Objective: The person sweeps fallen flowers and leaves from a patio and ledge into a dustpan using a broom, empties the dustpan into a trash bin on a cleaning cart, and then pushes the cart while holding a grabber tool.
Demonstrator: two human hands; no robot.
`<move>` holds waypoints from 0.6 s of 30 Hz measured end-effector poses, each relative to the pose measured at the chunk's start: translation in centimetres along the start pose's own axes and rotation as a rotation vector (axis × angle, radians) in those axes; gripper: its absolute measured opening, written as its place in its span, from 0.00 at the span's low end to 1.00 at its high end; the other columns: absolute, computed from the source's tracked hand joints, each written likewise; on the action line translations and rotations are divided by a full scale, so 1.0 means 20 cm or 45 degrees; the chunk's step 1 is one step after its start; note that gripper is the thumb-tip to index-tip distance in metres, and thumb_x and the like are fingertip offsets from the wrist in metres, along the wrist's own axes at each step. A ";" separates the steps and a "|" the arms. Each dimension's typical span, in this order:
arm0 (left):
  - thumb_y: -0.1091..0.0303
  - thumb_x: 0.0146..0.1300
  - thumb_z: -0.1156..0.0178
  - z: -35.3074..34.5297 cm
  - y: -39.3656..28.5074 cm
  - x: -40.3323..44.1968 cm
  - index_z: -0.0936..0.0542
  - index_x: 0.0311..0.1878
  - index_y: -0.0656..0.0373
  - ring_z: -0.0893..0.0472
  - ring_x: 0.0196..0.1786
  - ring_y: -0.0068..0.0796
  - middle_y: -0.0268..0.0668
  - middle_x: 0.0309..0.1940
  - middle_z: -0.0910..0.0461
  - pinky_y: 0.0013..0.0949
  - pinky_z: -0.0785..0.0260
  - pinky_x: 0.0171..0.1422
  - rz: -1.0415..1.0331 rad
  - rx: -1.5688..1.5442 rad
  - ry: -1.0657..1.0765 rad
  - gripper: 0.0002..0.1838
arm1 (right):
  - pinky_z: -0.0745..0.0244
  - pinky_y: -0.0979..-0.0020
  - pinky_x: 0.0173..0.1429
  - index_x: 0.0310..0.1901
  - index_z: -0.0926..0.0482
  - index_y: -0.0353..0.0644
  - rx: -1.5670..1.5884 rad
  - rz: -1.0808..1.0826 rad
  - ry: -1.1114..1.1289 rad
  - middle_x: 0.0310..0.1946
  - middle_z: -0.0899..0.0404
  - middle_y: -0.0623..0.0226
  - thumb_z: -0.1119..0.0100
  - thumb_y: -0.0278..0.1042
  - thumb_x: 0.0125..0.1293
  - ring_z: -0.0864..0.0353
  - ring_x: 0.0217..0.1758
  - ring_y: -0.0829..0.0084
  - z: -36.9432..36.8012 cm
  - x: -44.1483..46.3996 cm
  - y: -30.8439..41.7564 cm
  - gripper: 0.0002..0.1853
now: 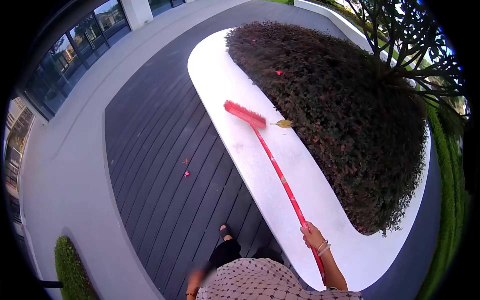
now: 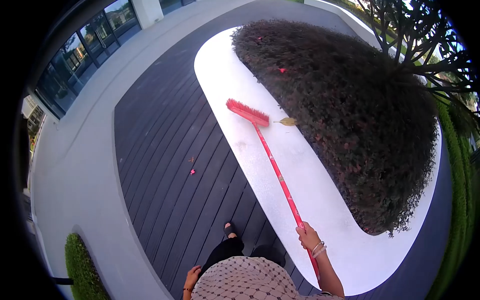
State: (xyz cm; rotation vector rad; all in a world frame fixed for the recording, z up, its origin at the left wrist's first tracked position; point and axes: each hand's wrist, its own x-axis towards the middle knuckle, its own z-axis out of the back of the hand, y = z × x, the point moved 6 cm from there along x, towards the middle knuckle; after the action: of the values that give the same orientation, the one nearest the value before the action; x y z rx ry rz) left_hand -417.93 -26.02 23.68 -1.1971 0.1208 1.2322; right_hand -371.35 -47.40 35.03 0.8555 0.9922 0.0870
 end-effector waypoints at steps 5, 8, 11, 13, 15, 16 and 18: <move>0.61 0.58 0.48 0.37 0.30 0.38 0.24 0.49 0.61 0.22 0.47 0.34 0.43 0.41 0.21 0.31 0.32 0.52 0.456 0.034 0.239 0.19 | 0.40 0.76 0.12 0.48 0.32 0.42 0.038 -0.046 -0.282 0.14 0.35 0.72 0.51 0.41 0.62 0.37 0.11 0.81 0.07 -0.01 0.01 0.16; 0.56 0.56 0.46 0.65 -0.16 0.68 0.25 0.50 0.60 0.23 0.50 0.39 0.48 0.43 0.22 0.33 0.32 0.53 0.107 0.576 0.170 0.22 | 0.40 0.76 0.12 0.47 0.32 0.42 0.101 -0.008 -0.294 0.14 0.35 0.72 0.50 0.41 0.62 0.37 0.11 0.81 0.09 0.15 0.18 0.15; 0.60 0.59 0.48 0.78 -0.54 1.02 0.26 0.50 0.64 0.22 0.45 0.32 0.43 0.41 0.21 0.29 0.31 0.50 -0.184 0.193 -0.003 0.21 | 0.43 0.78 0.12 0.47 0.32 0.45 0.261 -0.044 -0.245 0.15 0.37 0.74 0.51 0.41 0.63 0.40 0.10 0.83 -0.03 0.12 0.32 0.14; 0.61 0.60 0.49 0.72 -0.73 1.11 0.26 0.51 0.64 0.22 0.43 0.28 0.40 0.39 0.20 0.27 0.31 0.48 -0.181 -0.117 -0.002 0.20 | 0.47 0.80 0.12 0.48 0.33 0.47 0.376 -0.079 -0.124 0.15 0.38 0.76 0.52 0.41 0.64 0.43 0.10 0.85 -0.10 0.06 0.34 0.13; 0.64 0.60 0.49 0.66 -0.86 1.12 0.26 0.51 0.65 0.24 0.38 0.20 0.35 0.35 0.21 0.23 0.32 0.43 0.014 -0.501 -0.020 0.19 | 0.45 0.79 0.12 0.47 0.33 0.46 0.411 -0.089 -0.075 0.15 0.37 0.75 0.51 0.41 0.64 0.41 0.11 0.84 -0.17 0.03 0.37 0.13; 0.64 0.60 0.49 0.63 -0.88 1.15 0.26 0.51 0.65 0.24 0.38 0.20 0.35 0.35 0.21 0.23 0.32 0.43 0.009 -0.501 -0.025 0.19 | 0.44 0.79 0.13 0.47 0.33 0.46 0.403 -0.079 -0.060 0.15 0.37 0.75 0.51 0.41 0.64 0.41 0.11 0.84 -0.19 0.05 0.39 0.13; 0.60 0.62 0.48 0.46 -0.92 1.22 0.29 0.56 0.61 0.24 0.46 0.25 0.37 0.45 0.23 0.26 0.32 0.47 -0.114 -0.069 0.308 0.21 | 0.42 0.79 0.14 0.47 0.33 0.46 0.339 -0.053 -0.022 0.16 0.36 0.75 0.51 0.42 0.64 0.39 0.12 0.84 -0.22 0.05 0.45 0.14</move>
State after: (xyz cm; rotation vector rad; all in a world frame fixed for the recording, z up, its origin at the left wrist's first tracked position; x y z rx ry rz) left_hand -398.60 -0.67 23.62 -1.3819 0.2120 1.0151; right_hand -371.43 -38.14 39.25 1.0758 1.0187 -0.0903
